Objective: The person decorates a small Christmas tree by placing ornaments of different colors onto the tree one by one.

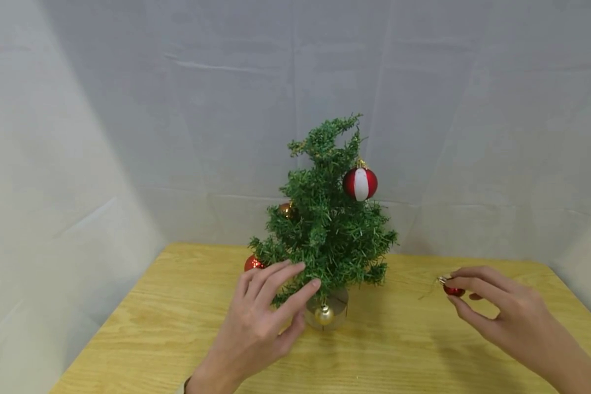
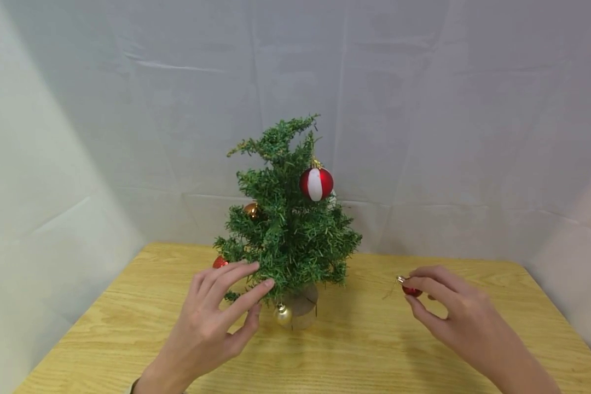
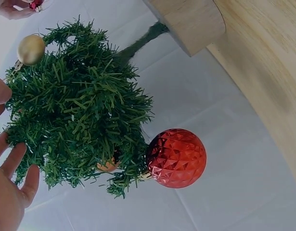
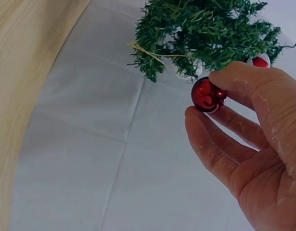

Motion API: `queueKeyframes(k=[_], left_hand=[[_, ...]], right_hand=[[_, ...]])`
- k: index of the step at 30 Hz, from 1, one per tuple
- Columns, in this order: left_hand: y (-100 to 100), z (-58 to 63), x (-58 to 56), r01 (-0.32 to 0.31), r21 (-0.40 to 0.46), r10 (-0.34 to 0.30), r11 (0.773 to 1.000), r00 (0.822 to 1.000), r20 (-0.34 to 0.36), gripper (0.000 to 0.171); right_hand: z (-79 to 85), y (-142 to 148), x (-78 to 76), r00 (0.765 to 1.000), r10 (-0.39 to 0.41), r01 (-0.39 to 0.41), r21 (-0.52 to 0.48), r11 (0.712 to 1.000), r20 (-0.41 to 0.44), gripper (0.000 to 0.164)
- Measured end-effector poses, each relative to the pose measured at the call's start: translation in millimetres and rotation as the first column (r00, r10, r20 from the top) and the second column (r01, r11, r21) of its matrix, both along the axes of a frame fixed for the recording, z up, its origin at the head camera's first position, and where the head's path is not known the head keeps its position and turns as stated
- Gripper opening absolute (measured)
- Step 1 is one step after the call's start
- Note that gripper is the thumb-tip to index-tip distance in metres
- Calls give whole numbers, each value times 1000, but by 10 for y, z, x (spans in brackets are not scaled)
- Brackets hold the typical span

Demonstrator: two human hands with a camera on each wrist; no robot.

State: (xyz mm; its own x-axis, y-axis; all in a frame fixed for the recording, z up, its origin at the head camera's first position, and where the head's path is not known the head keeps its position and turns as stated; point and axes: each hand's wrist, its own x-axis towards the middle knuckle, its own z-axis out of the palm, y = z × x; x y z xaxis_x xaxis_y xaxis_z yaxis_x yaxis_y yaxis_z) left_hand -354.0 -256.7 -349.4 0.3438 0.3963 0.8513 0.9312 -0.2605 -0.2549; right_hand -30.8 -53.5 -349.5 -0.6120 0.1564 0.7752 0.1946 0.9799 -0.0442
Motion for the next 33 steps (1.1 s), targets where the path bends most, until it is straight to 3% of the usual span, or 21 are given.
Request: queueKeyframes(k=[12,20,33], left_hand=[[-11,-9,8,-9,-28,10,1000,1000,21,36],[-12,-7,7,-11,-26,12,1000,1000,28,36],[0,23,10,9,-11,-9,1000,999,48,35]], right_hand=[[95,-172,-38,999,30,-30,-21,999,11,45],[158,-275,-134,991,109,-108,21,994,-82,42],[193,-426,-248,975,203,-199,51,979,-95,37]])
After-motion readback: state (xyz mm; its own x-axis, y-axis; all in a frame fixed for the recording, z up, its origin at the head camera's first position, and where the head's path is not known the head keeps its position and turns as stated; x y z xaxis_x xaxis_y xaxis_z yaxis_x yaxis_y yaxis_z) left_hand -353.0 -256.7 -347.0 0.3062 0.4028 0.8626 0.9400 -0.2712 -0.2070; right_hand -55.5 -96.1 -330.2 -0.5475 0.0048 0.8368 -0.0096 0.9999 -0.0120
